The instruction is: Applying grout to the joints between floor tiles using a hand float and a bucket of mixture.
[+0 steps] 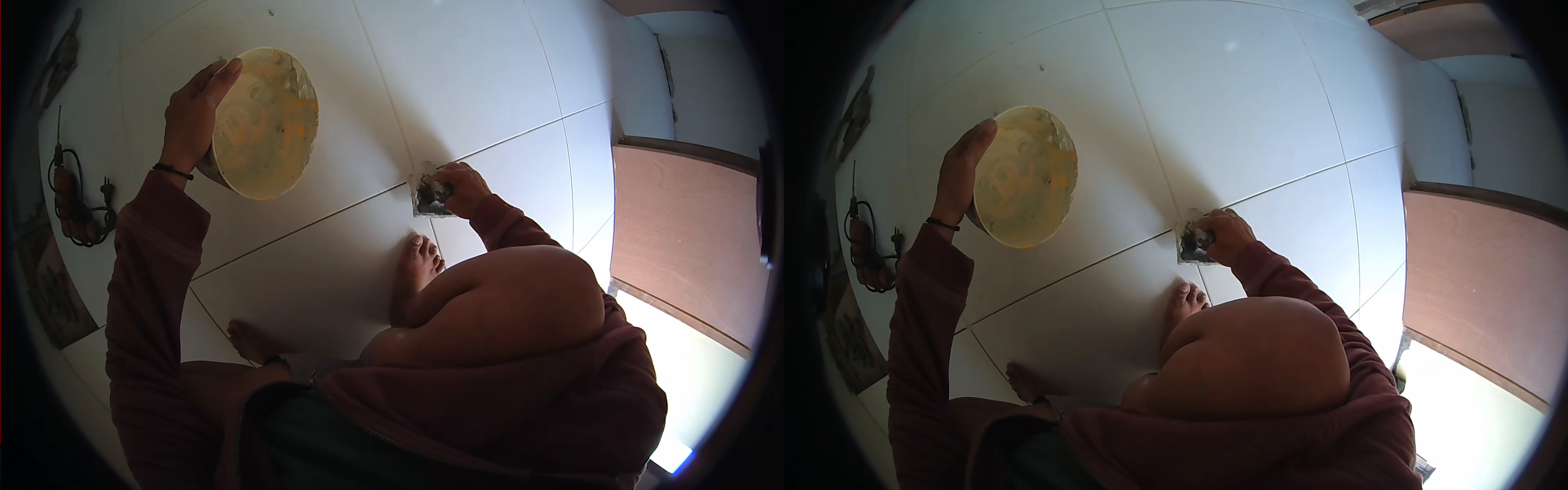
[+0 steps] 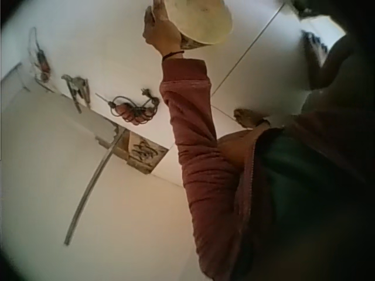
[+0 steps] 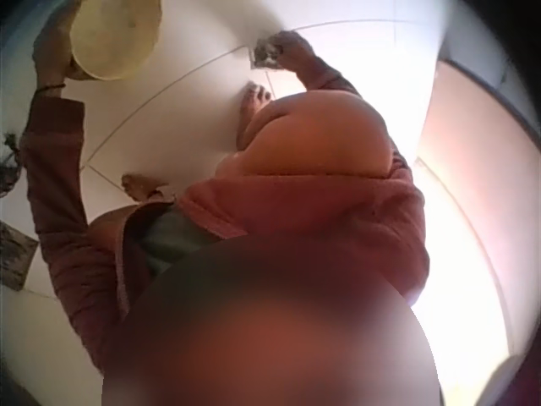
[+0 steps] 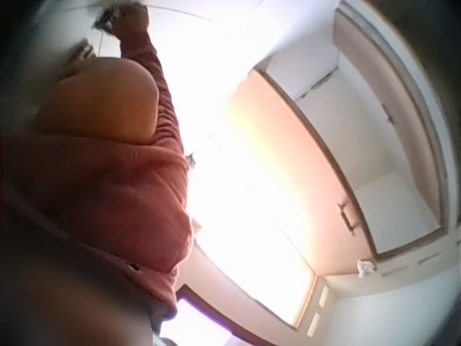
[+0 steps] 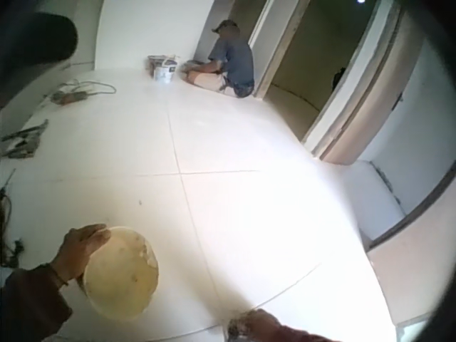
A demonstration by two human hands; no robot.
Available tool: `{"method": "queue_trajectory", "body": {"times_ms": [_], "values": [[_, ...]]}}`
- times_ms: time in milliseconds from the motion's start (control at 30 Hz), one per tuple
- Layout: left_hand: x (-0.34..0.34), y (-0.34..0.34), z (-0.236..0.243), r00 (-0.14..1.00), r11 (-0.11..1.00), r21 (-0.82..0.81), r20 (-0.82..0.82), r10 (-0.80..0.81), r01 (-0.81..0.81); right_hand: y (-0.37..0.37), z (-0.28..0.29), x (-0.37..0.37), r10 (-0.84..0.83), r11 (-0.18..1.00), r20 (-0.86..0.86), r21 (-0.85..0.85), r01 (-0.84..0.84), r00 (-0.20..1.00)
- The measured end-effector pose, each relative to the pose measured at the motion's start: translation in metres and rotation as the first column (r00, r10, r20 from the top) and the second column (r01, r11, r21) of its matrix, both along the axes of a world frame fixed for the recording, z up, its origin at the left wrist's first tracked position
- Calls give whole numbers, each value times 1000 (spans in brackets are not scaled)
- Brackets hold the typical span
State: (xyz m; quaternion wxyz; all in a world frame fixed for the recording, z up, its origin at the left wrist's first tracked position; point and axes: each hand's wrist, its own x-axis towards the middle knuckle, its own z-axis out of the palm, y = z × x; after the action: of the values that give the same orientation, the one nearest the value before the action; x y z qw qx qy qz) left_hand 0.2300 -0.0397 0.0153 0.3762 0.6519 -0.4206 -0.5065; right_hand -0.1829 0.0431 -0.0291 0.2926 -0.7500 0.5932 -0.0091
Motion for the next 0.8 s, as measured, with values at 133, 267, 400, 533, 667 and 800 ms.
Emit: {"method": "queue_trajectory", "body": {"times_ms": [133, 267, 400, 533, 667, 800], "values": [[-4, 2, -11, 986, 999, -47, 166, 23, -16, -6, 0, -23, -133, 853, 24, 512, 102, 991], [-5, 3, 1, 1000, 1000, -6, 22, -2, 2, -11, -1, -37, -104, 989, -15, 107, 105, 994], [-4, 5, -11, 990, 999, -53, 139, 9, -1, -8, -8, -49, -64, 953, 18, 297, 56, 998], [-6, 0, 0, 999, 1000, 13, 36, 17, -18, -3, -14, -59, -10, 1000, -67, -28, 8, 998], [-5, -2, 4, 1000, 1000, 5, 16, 1, -1, -6, -6, -53, -93, 995, 15, 46, 92, 996], [-4, 2, -6, 987, 999, -40, 159, 15, -9, -4, -3, -57, -32, 950, -76, 308, 54, 997]]}}
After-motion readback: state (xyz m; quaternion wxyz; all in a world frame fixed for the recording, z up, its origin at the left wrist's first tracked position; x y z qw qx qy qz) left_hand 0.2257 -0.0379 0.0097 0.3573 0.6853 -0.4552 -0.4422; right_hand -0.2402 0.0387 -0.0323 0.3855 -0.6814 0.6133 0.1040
